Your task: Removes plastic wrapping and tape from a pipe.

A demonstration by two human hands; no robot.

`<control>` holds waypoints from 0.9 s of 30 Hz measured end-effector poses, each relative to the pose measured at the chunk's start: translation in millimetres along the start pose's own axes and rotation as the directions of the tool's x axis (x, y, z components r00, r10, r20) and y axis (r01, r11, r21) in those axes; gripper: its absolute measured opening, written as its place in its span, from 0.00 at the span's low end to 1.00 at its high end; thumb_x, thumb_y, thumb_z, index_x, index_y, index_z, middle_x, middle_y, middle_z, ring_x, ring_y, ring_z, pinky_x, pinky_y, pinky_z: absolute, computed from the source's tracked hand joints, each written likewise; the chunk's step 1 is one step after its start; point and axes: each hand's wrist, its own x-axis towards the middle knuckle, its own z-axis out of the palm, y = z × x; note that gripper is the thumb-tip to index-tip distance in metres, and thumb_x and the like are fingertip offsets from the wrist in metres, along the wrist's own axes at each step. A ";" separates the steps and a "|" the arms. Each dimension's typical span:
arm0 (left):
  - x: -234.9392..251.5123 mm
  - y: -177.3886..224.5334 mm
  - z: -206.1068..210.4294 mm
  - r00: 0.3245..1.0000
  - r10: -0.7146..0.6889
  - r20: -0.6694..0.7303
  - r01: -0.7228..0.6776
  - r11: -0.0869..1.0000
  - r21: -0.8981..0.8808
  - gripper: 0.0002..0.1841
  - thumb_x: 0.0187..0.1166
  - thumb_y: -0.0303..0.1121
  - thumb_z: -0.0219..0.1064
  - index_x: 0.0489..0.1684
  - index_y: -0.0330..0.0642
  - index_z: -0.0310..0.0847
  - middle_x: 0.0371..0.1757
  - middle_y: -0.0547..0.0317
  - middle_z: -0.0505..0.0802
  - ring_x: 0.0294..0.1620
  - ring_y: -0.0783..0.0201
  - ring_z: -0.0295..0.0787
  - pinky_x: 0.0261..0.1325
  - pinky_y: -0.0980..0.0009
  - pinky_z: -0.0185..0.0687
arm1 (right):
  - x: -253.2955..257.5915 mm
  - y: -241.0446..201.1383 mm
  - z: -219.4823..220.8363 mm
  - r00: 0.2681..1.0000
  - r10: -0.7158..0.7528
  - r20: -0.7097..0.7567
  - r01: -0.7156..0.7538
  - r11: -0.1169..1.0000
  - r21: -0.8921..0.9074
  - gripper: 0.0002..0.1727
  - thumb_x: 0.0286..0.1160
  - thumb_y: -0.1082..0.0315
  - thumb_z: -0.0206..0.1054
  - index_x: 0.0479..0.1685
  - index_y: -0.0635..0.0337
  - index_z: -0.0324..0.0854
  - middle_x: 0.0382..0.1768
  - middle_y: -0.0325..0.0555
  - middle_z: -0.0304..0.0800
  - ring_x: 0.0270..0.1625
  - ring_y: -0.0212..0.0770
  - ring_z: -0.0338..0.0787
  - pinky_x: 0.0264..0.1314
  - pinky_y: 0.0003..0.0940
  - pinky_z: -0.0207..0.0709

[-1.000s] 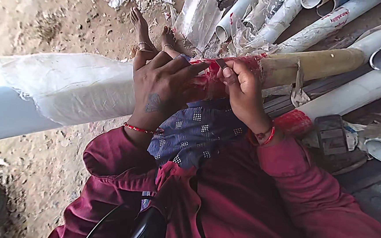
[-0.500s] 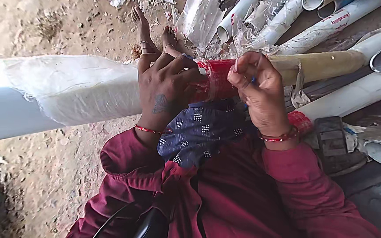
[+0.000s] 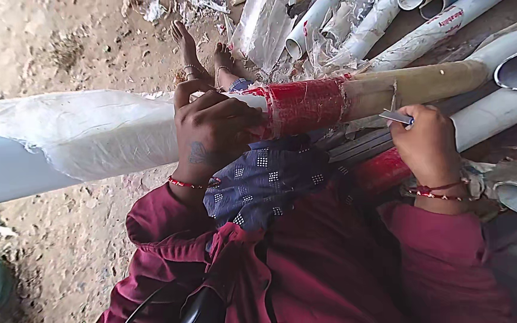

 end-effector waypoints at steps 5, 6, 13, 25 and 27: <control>-0.1 0.3 -0.1 1.000 -0.017 0.012 0.018 1.000 -0.017 0.12 0.77 0.29 0.64 0.32 0.49 0.96 0.41 0.56 0.99 0.41 0.54 0.91 0.66 0.46 0.61 | 1.5 -13.2 5.9 0.990 -0.141 0.029 0.132 0.968 0.213 0.20 0.91 0.62 0.58 0.70 0.69 0.73 0.63 0.70 0.80 0.58 0.61 0.84 0.58 0.58 0.75; -1.1 0.5 -0.6 0.999 -0.028 0.019 0.028 0.999 -0.026 0.12 0.77 0.29 0.64 0.32 0.49 0.96 0.41 0.57 0.99 0.42 0.55 0.92 0.67 0.46 0.61 | -4.5 -22.2 8.1 0.977 -0.215 0.003 0.207 0.941 0.268 0.19 0.92 0.63 0.54 0.70 0.67 0.75 0.59 0.65 0.83 0.54 0.54 0.86 0.55 0.51 0.77; 0.3 0.1 -1.1 0.999 -0.039 0.024 0.040 0.998 -0.049 0.12 0.78 0.28 0.65 0.31 0.50 0.96 0.41 0.59 0.99 0.44 0.57 0.93 0.68 0.47 0.61 | -27.0 -101.9 56.9 0.874 -0.453 -0.179 0.459 0.644 0.612 0.10 0.87 0.74 0.59 0.57 0.67 0.82 0.38 0.48 0.84 0.27 0.30 0.79 0.31 0.21 0.76; -1.5 2.2 -0.7 1.000 -0.023 0.008 0.024 0.997 -0.076 0.10 0.75 0.27 0.67 0.32 0.50 0.97 0.41 0.58 0.99 0.43 0.56 0.92 0.67 0.47 0.60 | -42.4 -127.5 60.4 0.853 -0.509 -0.112 0.518 0.853 0.069 0.09 0.87 0.68 0.57 0.43 0.61 0.82 0.17 0.46 0.79 0.19 0.48 0.85 0.15 0.40 0.66; -1.5 1.7 -0.6 1.000 -0.023 0.006 0.024 0.997 -0.078 0.11 0.74 0.26 0.66 0.32 0.50 0.97 0.42 0.58 0.99 0.43 0.56 0.92 0.67 0.47 0.60 | -38.6 -129.6 57.8 0.865 -0.498 -0.068 0.502 0.863 0.066 0.11 0.87 0.67 0.57 0.44 0.61 0.85 0.18 0.48 0.82 0.23 0.50 0.87 0.20 0.43 0.69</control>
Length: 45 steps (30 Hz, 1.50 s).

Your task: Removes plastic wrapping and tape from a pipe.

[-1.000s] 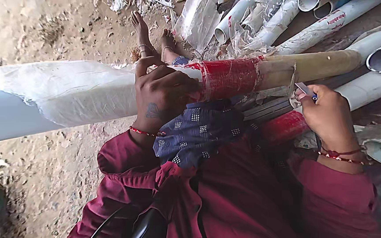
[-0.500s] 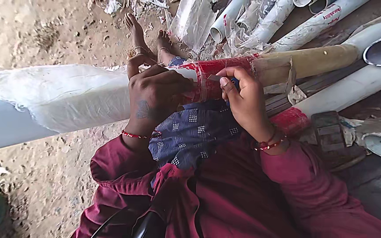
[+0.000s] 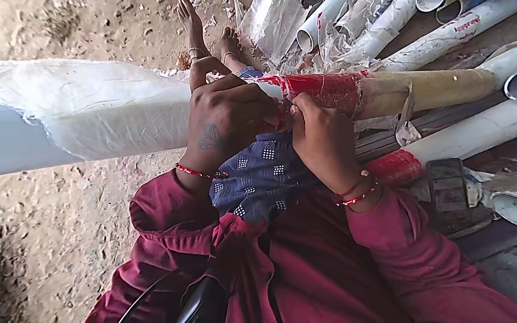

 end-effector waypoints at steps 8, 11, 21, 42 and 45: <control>2.7 -4.8 -1.5 1.000 0.006 0.010 -0.005 0.999 -0.035 0.12 0.75 0.29 0.64 0.33 0.50 0.97 0.41 0.56 0.99 0.42 0.57 0.94 0.64 0.46 0.61 | 7.3 -2.7 -5.6 0.995 0.029 0.098 -0.027 0.999 -0.020 0.13 0.86 0.66 0.58 0.38 0.61 0.84 0.20 0.49 0.83 0.28 0.51 0.89 0.26 0.46 0.71; 2.6 -6.4 -1.5 1.000 0.017 0.013 -0.017 0.999 -0.049 0.11 0.75 0.29 0.64 0.34 0.49 0.97 0.40 0.56 0.99 0.42 0.57 0.93 0.64 0.48 0.61 | 11.9 -1.8 -10.7 0.988 0.027 0.153 -0.034 0.998 0.045 0.13 0.87 0.67 0.56 0.38 0.62 0.85 0.22 0.49 0.82 0.30 0.49 0.86 0.29 0.46 0.69; 1.3 -5.5 -2.3 1.000 -0.006 0.024 0.007 0.997 -0.073 0.11 0.75 0.30 0.65 0.34 0.48 0.97 0.41 0.55 0.99 0.42 0.57 0.93 0.63 0.48 0.63 | -9.1 2.8 -4.1 0.993 0.031 0.113 -0.048 0.987 0.151 0.12 0.86 0.68 0.58 0.38 0.61 0.86 0.19 0.47 0.79 0.23 0.47 0.82 0.22 0.44 0.66; 27.9 8.4 -10.9 0.930 -0.219 0.295 0.165 0.966 0.197 0.14 0.77 0.23 0.66 0.48 0.48 0.97 0.54 0.53 0.99 0.73 0.39 0.86 0.86 0.36 0.56 | 85.9 37.1 29.9 0.958 0.128 -0.256 -0.141 0.990 -0.033 0.18 0.88 0.65 0.48 0.53 0.58 0.86 0.30 0.53 0.93 0.37 0.57 0.95 0.33 0.55 0.74; 0.9 8.5 8.8 0.991 -0.111 0.068 0.080 0.931 0.356 0.17 0.79 0.21 0.62 0.50 0.50 0.96 0.55 0.59 0.99 0.57 0.52 0.96 0.62 0.51 0.79 | 100.2 28.3 17.1 0.973 0.217 -0.075 -0.222 0.973 -0.061 0.18 0.90 0.65 0.48 0.57 0.58 0.84 0.36 0.55 0.94 0.47 0.59 0.95 0.43 0.58 0.77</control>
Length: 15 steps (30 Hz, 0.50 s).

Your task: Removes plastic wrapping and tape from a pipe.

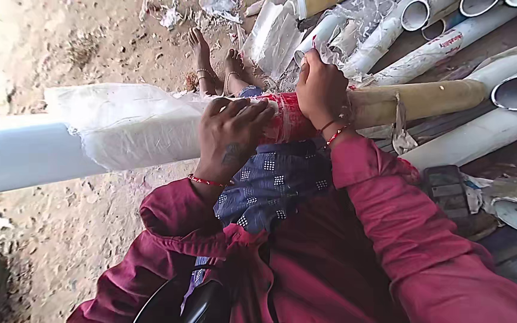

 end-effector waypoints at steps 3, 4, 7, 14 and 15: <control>-11.8 3.6 13.1 0.988 0.049 -0.149 -0.030 0.992 0.126 0.14 0.80 0.23 0.64 0.51 0.52 0.94 0.55 0.63 0.99 0.55 0.56 0.95 0.58 0.56 0.76 | 1.3 0.6 -3.4 1.000 -0.003 -0.019 0.003 1.000 0.000 0.18 0.89 0.65 0.48 0.58 0.59 0.85 0.35 0.56 0.94 0.46 0.60 0.95 0.42 0.58 0.77; -12.2 3.9 14.0 0.981 0.079 -0.176 -0.051 0.986 0.157 0.14 0.80 0.24 0.65 0.52 0.51 0.93 0.55 0.63 0.99 0.56 0.57 0.94 0.58 0.57 0.76 | 0.7 2.2 -4.2 0.998 -0.008 -0.061 0.009 1.000 0.010 0.19 0.89 0.65 0.48 0.58 0.59 0.85 0.34 0.56 0.94 0.44 0.60 0.95 0.40 0.57 0.77; -11.7 7.4 12.4 0.963 0.085 -0.256 -0.043 0.985 0.166 0.12 0.80 0.26 0.65 0.50 0.53 0.94 0.53 0.65 0.99 0.56 0.59 0.93 0.61 0.58 0.73 | 0.8 1.5 -10.4 0.995 0.009 -0.097 -0.006 1.000 0.030 0.18 0.89 0.64 0.48 0.56 0.57 0.85 0.35 0.54 0.94 0.45 0.59 0.95 0.41 0.57 0.77; -6.2 31.9 -18.9 0.989 -0.066 -0.135 0.063 0.998 -0.025 0.18 0.75 0.20 0.64 0.57 0.48 0.94 0.59 0.60 0.97 0.66 0.54 0.90 0.75 0.55 0.69 | 17.3 -3.4 -32.2 0.994 0.065 0.089 -0.067 0.998 0.022 0.17 0.91 0.65 0.49 0.56 0.61 0.84 0.43 0.58 0.93 0.53 0.59 0.93 0.49 0.57 0.79; -2.5 28.2 -24.2 0.996 -0.044 -0.072 0.042 0.999 -0.025 0.18 0.74 0.23 0.66 0.61 0.47 0.91 0.63 0.58 0.95 0.68 0.52 0.88 0.77 0.53 0.67 | 19.8 -4.3 -34.8 0.995 0.059 0.077 -0.062 0.998 0.032 0.17 0.91 0.65 0.49 0.56 0.61 0.84 0.43 0.58 0.93 0.53 0.59 0.93 0.49 0.57 0.79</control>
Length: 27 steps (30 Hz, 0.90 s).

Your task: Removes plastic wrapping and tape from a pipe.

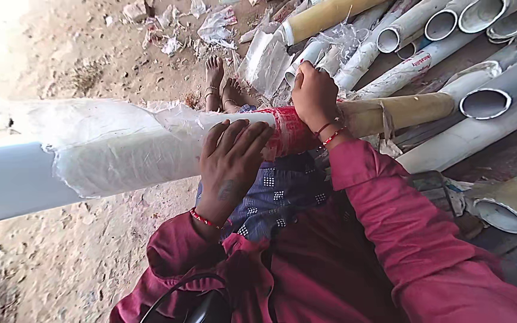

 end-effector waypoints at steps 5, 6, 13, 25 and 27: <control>29.3 -7.5 -13.8 0.998 0.003 0.068 0.000 0.999 -0.045 0.19 0.69 0.34 0.73 0.60 0.47 0.90 0.60 0.56 0.95 0.63 0.50 0.89 0.72 0.47 0.68 | -10.0 10.4 -0.2 0.862 -0.149 -0.484 0.269 0.945 0.188 0.15 0.87 0.69 0.53 0.50 0.64 0.88 0.27 0.50 0.90 0.29 0.49 0.90 0.30 0.46 0.75; 29.0 -8.7 -10.9 0.999 0.001 0.038 0.001 0.999 -0.047 0.17 0.69 0.32 0.71 0.56 0.49 0.92 0.58 0.58 0.96 0.62 0.51 0.89 0.71 0.49 0.68 | -21.6 13.1 -2.3 0.830 -0.156 -0.535 0.329 0.912 0.245 0.15 0.86 0.70 0.54 0.49 0.65 0.87 0.25 0.47 0.87 0.25 0.44 0.86 0.26 0.41 0.73; 5.1 -6.9 15.8 0.970 0.016 -0.244 -0.025 0.999 -0.034 0.15 0.77 0.21 0.62 0.44 0.49 0.96 0.52 0.61 0.99 0.60 0.58 0.92 0.71 0.57 0.68 | -102.6 19.7 -22.3 0.968 -0.251 0.023 0.223 0.895 0.385 0.13 0.90 0.65 0.56 0.39 0.58 0.83 0.17 0.40 0.74 0.16 0.37 0.73 0.17 0.33 0.60; 13.3 -18.9 13.7 0.981 0.025 -0.193 -0.042 0.996 -0.085 0.17 0.77 0.23 0.58 0.45 0.48 0.97 0.53 0.60 0.99 0.61 0.55 0.93 0.70 0.55 0.70 | -101.6 12.9 -5.4 0.965 -0.262 -0.032 0.261 0.926 0.274 0.12 0.86 0.67 0.58 0.37 0.58 0.85 0.19 0.43 0.80 0.23 0.43 0.83 0.21 0.40 0.68; 10.7 -19.8 15.7 0.980 0.006 -0.199 -0.026 0.995 -0.095 0.19 0.79 0.24 0.57 0.44 0.51 0.98 0.52 0.62 0.99 0.59 0.57 0.93 0.70 0.56 0.69 | -103.1 11.9 -8.6 0.965 -0.262 -0.025 0.260 0.932 0.252 0.13 0.88 0.66 0.58 0.35 0.57 0.84 0.17 0.42 0.78 0.21 0.42 0.82 0.18 0.38 0.66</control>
